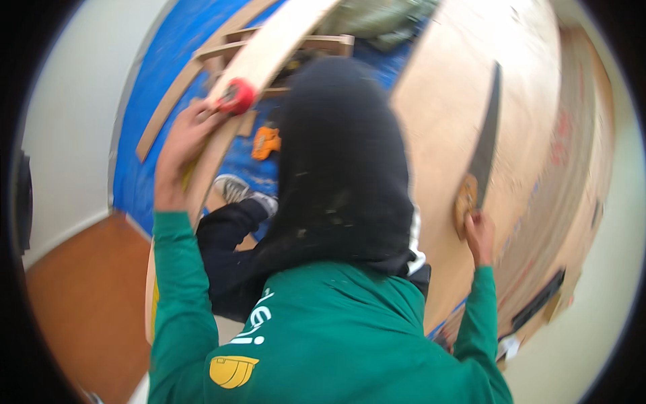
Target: The person drills a hole in a wooden plank, measures and marks it with a tape measure and pencil, then cuts it with a hand saw. The person repeats measuring and cutting on another plank.
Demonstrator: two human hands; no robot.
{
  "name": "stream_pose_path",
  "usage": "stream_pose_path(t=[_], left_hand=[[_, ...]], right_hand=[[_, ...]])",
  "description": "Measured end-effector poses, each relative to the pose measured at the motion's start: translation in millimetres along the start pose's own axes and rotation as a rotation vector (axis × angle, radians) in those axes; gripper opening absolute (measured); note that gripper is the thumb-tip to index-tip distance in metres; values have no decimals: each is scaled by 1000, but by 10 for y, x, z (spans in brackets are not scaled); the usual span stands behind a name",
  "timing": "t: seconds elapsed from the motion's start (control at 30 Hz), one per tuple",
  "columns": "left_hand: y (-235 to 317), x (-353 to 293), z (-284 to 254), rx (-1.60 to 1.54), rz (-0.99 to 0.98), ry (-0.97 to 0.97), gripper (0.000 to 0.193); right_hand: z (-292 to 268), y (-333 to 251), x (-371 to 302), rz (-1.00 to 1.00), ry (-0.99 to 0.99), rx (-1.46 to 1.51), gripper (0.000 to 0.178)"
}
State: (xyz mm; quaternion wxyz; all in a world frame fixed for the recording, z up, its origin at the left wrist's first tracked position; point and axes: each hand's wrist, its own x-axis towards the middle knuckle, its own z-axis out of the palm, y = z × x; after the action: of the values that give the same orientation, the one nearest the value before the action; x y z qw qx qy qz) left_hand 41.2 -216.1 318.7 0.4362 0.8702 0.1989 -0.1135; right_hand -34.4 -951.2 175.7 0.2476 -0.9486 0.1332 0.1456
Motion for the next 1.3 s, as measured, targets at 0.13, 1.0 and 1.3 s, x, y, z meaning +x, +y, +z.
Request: stream_pose_path(t=[0.13,1.0,1.3], left_hand=[[163,143,-158,198,7,-14,45],[-287,477,-286,13,361,-308,43],[-25,525,-282,307,211,-201,32]], right_hand=[[-398,136,-8,-69,-198,-432,32],[-925,-79,-538,180,68,168,40],[-1062,-3332,162,-704,-129,903,43]])
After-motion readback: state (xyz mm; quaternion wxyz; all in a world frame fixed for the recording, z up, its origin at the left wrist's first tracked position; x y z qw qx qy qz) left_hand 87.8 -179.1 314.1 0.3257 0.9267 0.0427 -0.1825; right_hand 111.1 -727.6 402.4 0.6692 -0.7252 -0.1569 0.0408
